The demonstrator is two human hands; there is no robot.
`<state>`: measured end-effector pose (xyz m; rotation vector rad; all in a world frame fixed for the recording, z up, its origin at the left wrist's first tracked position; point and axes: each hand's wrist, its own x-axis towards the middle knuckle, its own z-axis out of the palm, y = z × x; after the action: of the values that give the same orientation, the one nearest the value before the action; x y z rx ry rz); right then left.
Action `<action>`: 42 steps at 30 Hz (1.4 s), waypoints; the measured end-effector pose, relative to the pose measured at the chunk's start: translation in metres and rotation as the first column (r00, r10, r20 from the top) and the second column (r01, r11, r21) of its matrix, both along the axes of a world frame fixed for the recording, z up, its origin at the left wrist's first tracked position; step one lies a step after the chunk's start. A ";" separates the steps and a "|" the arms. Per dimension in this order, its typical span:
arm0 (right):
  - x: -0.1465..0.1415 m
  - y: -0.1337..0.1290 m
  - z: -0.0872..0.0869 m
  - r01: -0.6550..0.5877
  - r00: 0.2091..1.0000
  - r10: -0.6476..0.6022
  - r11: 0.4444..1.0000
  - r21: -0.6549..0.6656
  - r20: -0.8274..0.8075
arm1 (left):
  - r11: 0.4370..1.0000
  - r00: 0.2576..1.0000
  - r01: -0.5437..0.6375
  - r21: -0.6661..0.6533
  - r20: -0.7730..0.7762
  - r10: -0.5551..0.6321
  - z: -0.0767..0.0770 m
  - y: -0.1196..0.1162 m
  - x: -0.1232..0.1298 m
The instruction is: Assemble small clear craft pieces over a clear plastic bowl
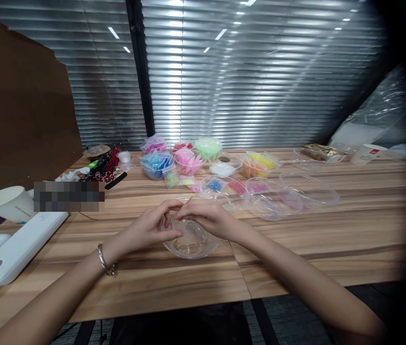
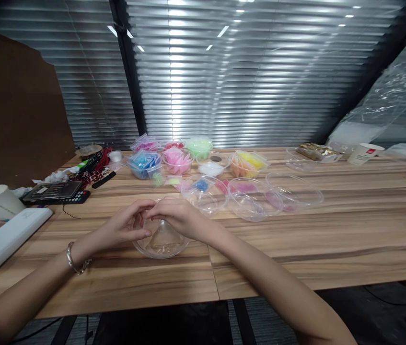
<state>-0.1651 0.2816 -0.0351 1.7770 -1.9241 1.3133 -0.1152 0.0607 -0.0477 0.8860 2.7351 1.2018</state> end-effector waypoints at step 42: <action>0.001 0.001 -0.006 0.053 0.999 -0.053 0.995 -0.082 -0.005 | 0.999 0.996 -0.039 -0.031 0.076 0.041 0.000 0.000 0.001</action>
<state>-0.1640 0.2828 -0.0410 1.6779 -1.8725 1.3461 -0.1146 0.0610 -0.0477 0.7697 2.7151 1.1722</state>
